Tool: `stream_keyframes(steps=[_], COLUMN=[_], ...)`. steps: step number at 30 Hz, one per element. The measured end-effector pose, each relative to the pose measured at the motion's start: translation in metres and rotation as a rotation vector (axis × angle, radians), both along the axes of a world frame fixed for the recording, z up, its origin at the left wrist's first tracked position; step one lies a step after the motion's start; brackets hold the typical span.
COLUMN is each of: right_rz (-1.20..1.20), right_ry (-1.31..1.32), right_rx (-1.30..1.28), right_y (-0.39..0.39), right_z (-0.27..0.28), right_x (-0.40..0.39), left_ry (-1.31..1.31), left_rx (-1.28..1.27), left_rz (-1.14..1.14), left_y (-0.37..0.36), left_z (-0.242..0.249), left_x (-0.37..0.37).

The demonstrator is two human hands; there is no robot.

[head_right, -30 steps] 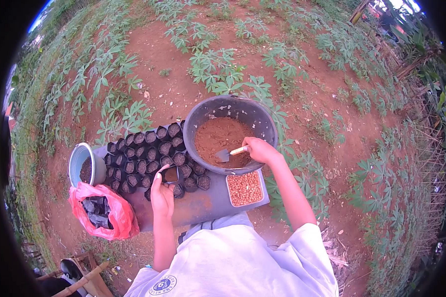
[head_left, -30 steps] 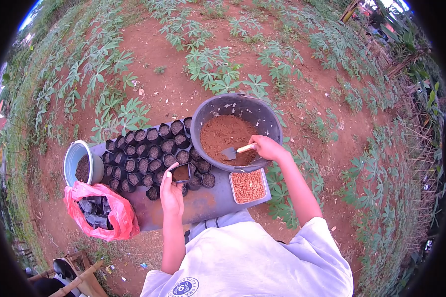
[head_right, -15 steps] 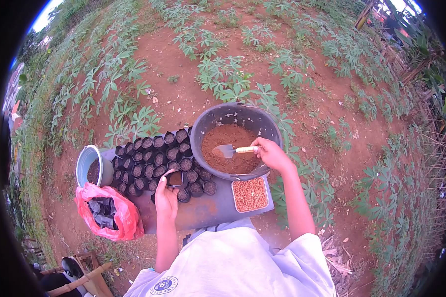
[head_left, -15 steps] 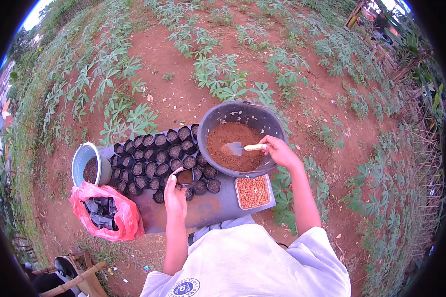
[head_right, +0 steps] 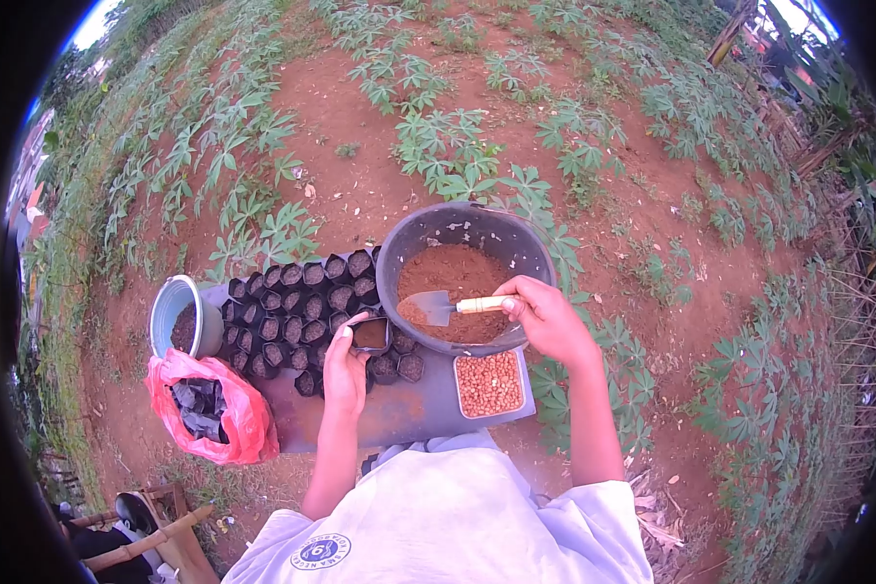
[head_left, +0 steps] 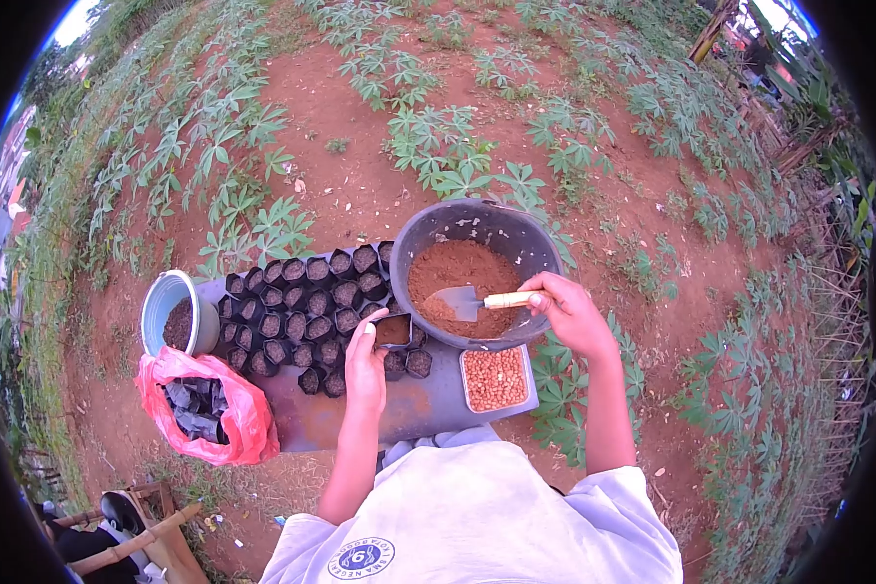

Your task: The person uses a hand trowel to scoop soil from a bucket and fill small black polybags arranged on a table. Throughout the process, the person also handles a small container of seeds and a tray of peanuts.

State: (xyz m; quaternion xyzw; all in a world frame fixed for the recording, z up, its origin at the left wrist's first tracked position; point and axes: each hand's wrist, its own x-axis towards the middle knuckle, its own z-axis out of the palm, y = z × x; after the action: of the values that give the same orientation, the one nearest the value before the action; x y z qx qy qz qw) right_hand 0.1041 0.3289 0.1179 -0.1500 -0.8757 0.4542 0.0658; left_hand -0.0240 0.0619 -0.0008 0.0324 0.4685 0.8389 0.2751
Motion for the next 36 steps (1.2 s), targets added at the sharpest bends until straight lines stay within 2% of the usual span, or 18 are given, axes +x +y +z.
stream_keyframes(steps=[2,4,8,10,14,19,24,29,32,36], right_rz=[0.011,0.076,0.114,0.177,0.218,0.246,0.262,0.301,0.243,0.128], right_ry=[-0.009,0.023,0.019,0.047,0.071,0.262,0.339,0.406,0.438,0.465], right_rx=[-0.014,0.147,0.152,0.290,0.366,0.419,0.391,0.384,0.326,0.321], right_y=[-0.009,-0.017,-0.022,-0.027,-0.039,-0.053,-0.070,-0.078,-0.072,-0.057], right_z=[0.008,0.018,0.014,0.012,0.019,0.020,0.027,0.030,0.028,0.023], right_x=[0.002,0.002,0.003,0.004,0.003,-0.001,-0.011,-0.007,-0.002,0.006], left_ry=[0.017,0.077,0.125,0.120,0.158,0.146,0.104,0.116,0.020,0.034], left_rx=[-0.014,-0.062,-0.148,-0.166,-0.173,-0.155,-0.099,-0.157,-0.088,-0.054], left_rz=[0.020,0.006,0.031,0.045,0.033,0.008,-0.004,0.010,0.053,0.092], left_y=[0.004,0.007,0.013,0.014,0.016,0.019,0.016,0.002,-0.010,-0.020], left_z=[-0.001,-0.007,-0.016,-0.012,-0.008,-0.007,-0.006,-0.008,-0.017,-0.014], left_x=[0.003,0.007,0.015,0.022,0.028,0.034,0.040,0.044,0.039,0.028])
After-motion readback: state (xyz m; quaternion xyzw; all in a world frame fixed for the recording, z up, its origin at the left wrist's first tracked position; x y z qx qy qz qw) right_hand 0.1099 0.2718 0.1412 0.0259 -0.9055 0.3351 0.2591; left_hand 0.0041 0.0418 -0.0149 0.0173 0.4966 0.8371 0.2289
